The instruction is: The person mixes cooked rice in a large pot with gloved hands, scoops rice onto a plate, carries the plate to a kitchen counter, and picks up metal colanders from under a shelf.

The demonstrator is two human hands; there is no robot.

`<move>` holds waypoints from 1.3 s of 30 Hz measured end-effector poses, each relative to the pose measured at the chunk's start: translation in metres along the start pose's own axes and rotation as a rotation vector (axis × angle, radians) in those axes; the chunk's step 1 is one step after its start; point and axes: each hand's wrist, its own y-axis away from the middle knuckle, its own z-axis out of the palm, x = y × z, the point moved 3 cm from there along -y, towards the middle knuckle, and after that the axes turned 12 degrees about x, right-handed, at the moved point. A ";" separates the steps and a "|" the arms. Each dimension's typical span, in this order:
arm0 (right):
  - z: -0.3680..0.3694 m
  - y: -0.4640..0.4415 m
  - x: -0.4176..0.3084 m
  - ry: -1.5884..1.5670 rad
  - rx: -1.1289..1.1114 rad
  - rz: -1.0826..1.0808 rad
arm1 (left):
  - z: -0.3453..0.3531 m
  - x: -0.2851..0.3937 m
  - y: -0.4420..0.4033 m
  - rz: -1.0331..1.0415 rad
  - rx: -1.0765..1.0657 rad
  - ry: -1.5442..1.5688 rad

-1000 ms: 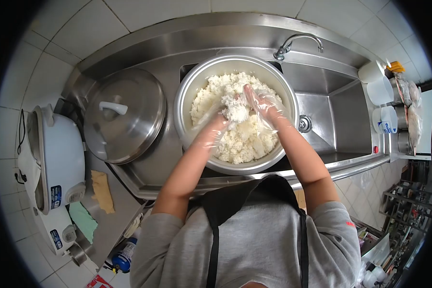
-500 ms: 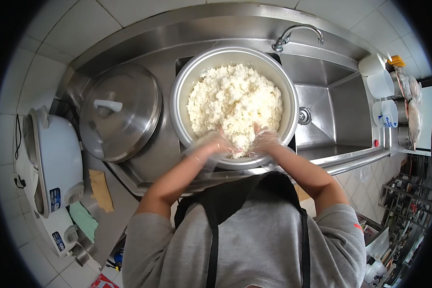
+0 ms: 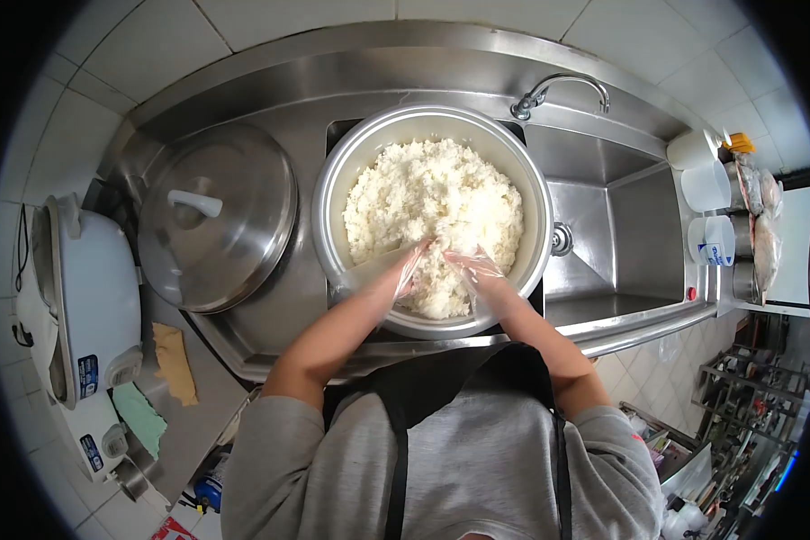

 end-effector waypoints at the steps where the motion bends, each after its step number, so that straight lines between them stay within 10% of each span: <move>1: 0.001 0.000 -0.001 0.087 -0.034 -0.001 | -0.001 -0.003 -0.004 -0.009 -0.068 0.049; 9: -0.001 -0.064 0.020 -0.412 0.056 0.123 | 0.032 0.063 0.116 0.192 0.237 0.134; 15: 0.005 -0.092 0.019 -1.047 0.125 0.344 | 0.003 0.071 0.036 0.435 0.377 -0.089; 24: -0.020 -0.097 -0.030 0.123 0.036 0.453 | 0.028 0.098 0.033 0.615 0.512 -0.570; 30: -0.035 -0.108 -0.039 0.172 0.047 0.393 | 0.043 0.113 0.070 0.652 0.476 -0.913; 35: -0.036 -0.111 -0.012 0.100 -0.063 0.226 | 0.037 0.114 0.069 0.907 0.280 -0.503; 39: -0.074 -0.109 -0.030 0.228 -0.251 0.350 | -0.029 0.108 0.010 0.686 0.384 -0.572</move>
